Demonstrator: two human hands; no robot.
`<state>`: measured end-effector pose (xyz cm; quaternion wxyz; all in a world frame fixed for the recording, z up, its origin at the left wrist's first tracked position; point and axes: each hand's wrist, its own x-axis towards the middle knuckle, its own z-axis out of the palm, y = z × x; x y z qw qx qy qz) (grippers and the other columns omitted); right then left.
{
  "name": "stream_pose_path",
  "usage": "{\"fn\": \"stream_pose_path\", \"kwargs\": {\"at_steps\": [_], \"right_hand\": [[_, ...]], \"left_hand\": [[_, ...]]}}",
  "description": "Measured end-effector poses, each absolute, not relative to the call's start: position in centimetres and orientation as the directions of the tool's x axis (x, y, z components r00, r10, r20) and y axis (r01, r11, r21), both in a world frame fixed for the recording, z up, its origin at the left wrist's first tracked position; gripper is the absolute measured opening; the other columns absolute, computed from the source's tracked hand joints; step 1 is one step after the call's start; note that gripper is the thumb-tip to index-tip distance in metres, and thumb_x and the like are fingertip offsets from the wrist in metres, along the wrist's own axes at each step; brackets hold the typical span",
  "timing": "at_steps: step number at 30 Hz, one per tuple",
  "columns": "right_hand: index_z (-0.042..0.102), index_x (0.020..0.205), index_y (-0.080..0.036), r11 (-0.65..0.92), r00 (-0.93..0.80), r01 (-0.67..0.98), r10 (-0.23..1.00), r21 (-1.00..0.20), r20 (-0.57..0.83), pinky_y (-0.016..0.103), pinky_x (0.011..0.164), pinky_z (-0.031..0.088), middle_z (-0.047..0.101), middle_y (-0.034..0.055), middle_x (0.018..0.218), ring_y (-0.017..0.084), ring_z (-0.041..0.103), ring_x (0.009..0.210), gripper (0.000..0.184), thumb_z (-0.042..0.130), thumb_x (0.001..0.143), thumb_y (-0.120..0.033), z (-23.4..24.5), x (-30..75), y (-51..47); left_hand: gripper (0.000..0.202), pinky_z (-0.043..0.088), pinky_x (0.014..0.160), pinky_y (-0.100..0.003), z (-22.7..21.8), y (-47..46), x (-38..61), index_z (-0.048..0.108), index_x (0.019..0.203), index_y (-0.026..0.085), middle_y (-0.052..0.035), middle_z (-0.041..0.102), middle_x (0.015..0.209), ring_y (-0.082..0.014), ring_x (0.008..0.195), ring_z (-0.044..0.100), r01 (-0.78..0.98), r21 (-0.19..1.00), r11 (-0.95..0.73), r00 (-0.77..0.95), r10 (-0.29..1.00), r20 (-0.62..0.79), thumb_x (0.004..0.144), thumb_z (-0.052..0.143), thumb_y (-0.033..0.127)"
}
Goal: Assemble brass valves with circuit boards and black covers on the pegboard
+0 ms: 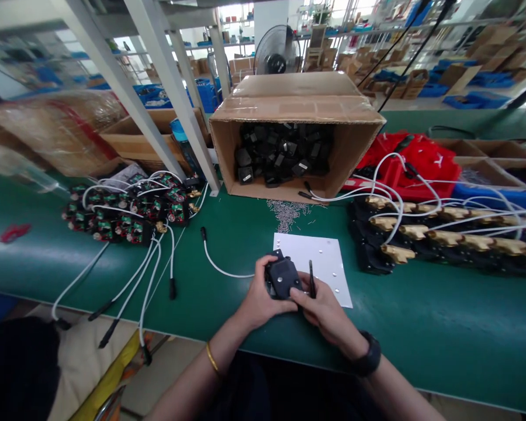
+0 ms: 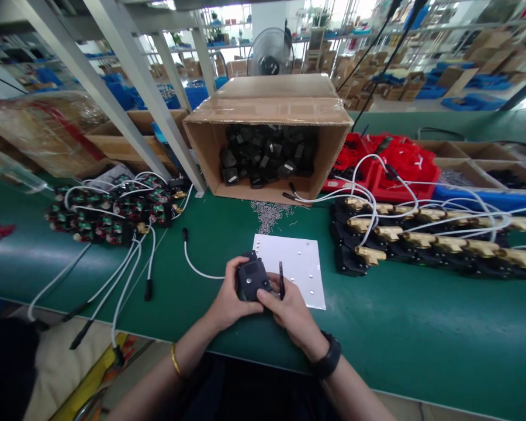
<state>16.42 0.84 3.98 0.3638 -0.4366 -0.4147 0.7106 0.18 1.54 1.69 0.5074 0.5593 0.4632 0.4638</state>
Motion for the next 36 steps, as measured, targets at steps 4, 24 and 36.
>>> {"fn": "stream_pose_path", "kwargs": {"at_steps": [4,24,36], "right_hand": [[0.055,0.109,-0.011,-0.393,-0.291,-0.208,0.899,-0.896,-0.327,0.013,0.033,0.016,0.057,0.0043,0.085,-0.002,0.024,0.039,0.047,0.07,0.075,-0.041,4.3,15.9,0.8],[0.049,0.11,-0.012,-0.359,-0.128,-0.028,0.927,-0.933,-0.353,0.017,0.041,0.032,0.057,0.0033,0.075,0.01,0.048,0.053,0.06,0.074,0.067,-0.046,3.1,14.1,1.0],[0.052,0.102,-0.01,-0.291,-0.067,0.125,0.951,-0.949,-0.3,0.021,0.05,0.041,0.059,0.0078,0.088,0.013,0.052,0.061,0.057,0.071,0.066,-0.049,3.1,13.2,1.4]], "left_hand": [[0.071,0.043,0.09,-0.036,3.0,3.3,-0.8,0.045,0.123,0.017,-0.0106,0.06,0.111,-0.0247,0.103,0.056,-0.124,0.992,0.028,0.208,0.978,-0.002,0.073,0.053,0.067],[0.029,0.043,0.073,-0.024,2.8,2.9,0.9,0.052,0.101,0.019,-0.0022,0.057,0.089,-0.0145,0.081,0.053,-0.048,0.998,0.051,-0.03,0.998,-0.053,0.083,0.053,0.041],[0.031,0.041,0.066,-0.023,2.2,3.3,0.1,0.054,0.087,0.019,0.0003,0.054,0.078,-0.0125,0.072,0.052,-0.088,0.992,0.088,-0.077,0.992,-0.095,0.08,0.055,0.049]]}}
